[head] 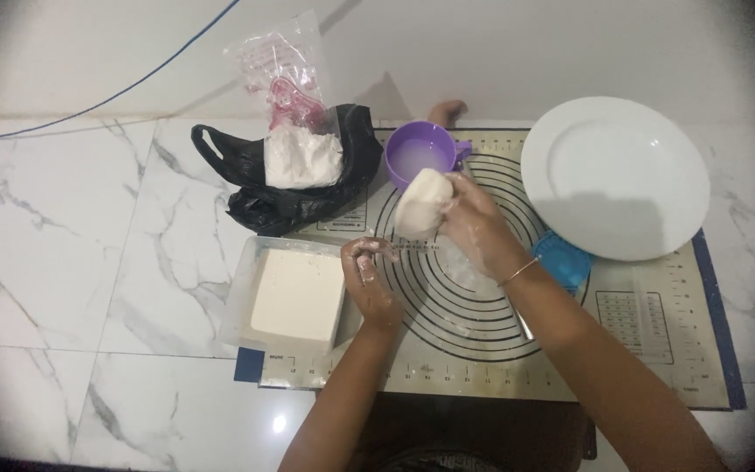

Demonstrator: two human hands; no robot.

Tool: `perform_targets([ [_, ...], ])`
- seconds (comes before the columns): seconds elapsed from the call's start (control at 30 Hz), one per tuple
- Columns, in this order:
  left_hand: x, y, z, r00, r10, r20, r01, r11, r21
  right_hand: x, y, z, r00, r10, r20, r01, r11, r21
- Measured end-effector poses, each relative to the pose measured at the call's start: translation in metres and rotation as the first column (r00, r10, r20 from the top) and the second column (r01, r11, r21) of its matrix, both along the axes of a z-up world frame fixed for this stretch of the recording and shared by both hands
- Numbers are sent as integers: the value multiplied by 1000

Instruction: Kneading a small piece of dough on a silicone mat and adding flour from a plastic bag.

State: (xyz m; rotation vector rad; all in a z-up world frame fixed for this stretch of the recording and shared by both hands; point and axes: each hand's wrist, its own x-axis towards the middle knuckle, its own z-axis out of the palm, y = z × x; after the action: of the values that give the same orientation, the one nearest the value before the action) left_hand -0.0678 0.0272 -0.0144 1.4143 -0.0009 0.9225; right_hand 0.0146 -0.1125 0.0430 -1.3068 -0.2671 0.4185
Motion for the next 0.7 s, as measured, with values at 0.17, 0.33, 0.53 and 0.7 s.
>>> perform_targets([
  [0.17,2,2,-4,1000,-8,-20,8,1000,-22,-12,6,6,988,139,62,-106,919,-381],
  [0.33,3,3,-11,999,-15,-33,14,999,-41,-24,7,39,903,424,69,-216,587,-780],
  [0.53,-2,0,1,999,-15,-46,11,995,-96,-44,24,57,792,596,132,-147,396,-906],
  [0.7,0,-6,3,999,9,-46,-15,990,-138,-44,41,25,700,709,91,-174,292,-940],
])
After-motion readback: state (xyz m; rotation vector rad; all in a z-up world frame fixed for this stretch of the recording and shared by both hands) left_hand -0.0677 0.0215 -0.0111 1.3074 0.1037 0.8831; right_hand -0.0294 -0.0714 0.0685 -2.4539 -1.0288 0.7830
